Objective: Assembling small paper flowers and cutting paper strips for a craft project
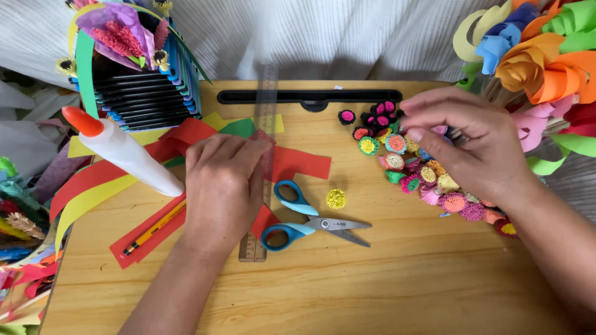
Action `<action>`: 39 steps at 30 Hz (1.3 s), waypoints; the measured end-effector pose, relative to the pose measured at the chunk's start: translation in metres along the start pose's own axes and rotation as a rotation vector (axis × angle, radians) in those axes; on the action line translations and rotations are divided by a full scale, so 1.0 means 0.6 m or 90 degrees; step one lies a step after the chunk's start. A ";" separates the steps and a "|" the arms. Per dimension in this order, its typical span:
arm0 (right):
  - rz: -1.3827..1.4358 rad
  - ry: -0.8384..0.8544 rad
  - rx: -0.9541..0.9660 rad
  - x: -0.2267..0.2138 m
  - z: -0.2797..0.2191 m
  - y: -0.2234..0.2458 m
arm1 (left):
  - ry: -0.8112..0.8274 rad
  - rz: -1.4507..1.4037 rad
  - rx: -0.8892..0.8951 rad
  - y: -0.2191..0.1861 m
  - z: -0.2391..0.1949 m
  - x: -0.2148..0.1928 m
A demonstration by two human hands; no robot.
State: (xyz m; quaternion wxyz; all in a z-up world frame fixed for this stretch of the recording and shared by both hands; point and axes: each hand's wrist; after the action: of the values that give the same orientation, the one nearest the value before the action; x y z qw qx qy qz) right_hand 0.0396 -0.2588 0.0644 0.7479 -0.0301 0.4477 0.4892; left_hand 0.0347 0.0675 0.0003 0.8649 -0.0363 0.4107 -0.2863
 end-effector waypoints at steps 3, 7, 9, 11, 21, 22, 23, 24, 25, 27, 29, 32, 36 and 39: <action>0.028 0.002 0.044 -0.001 0.003 0.010 | -0.002 0.006 -0.002 0.002 -0.002 0.001; 0.058 0.032 0.016 0.008 0.021 0.020 | 0.004 0.010 -0.012 0.011 -0.007 0.008; 0.010 0.099 0.009 0.015 0.028 0.013 | 0.008 0.043 0.000 0.022 -0.013 0.020; 0.001 0.143 -0.030 0.025 0.048 0.012 | -0.002 0.077 0.017 0.027 -0.016 0.028; 0.012 0.321 -0.162 0.143 0.152 -0.014 | -0.019 0.225 0.018 0.034 -0.032 0.057; 0.012 0.321 -0.163 0.154 0.168 -0.012 | -0.019 0.226 0.017 0.032 -0.034 0.052; -0.009 0.340 -0.131 0.166 0.183 -0.011 | -0.018 0.220 0.016 0.030 -0.035 0.047; -0.033 0.358 -0.097 0.175 0.199 -0.010 | -0.017 0.212 0.016 0.027 -0.034 0.045; -0.034 0.358 -0.098 0.184 0.209 -0.016 | -0.019 0.212 0.017 0.024 -0.030 0.042; -0.022 0.376 -0.091 0.206 0.230 -0.028 | -0.018 0.237 0.010 0.020 -0.028 0.035; 0.019 0.371 -0.081 0.231 0.245 -0.039 | -0.004 0.233 0.004 0.024 -0.034 0.045; 0.090 0.360 -0.078 0.273 0.275 -0.044 | 0.012 0.231 -0.001 0.028 -0.040 0.056; 0.214 0.367 -0.005 0.326 0.294 -0.023 | 0.031 0.255 -0.015 0.021 -0.040 0.058; 0.314 0.360 0.095 0.361 0.278 0.003 | 0.025 0.286 -0.012 0.006 -0.030 0.041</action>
State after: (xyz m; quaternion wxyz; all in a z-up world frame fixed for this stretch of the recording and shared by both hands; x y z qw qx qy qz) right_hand 0.1708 -0.0247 0.0133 0.4546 -0.0005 0.6647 0.5929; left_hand 0.0353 0.0608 -0.0296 0.8985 0.0537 0.4277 -0.0833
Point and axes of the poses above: each hand's wrist, its own z-axis towards the middle knuckle, its own x-axis out of the palm, y = z × x, and after that the axes turned 7 degrees about -x, right-handed
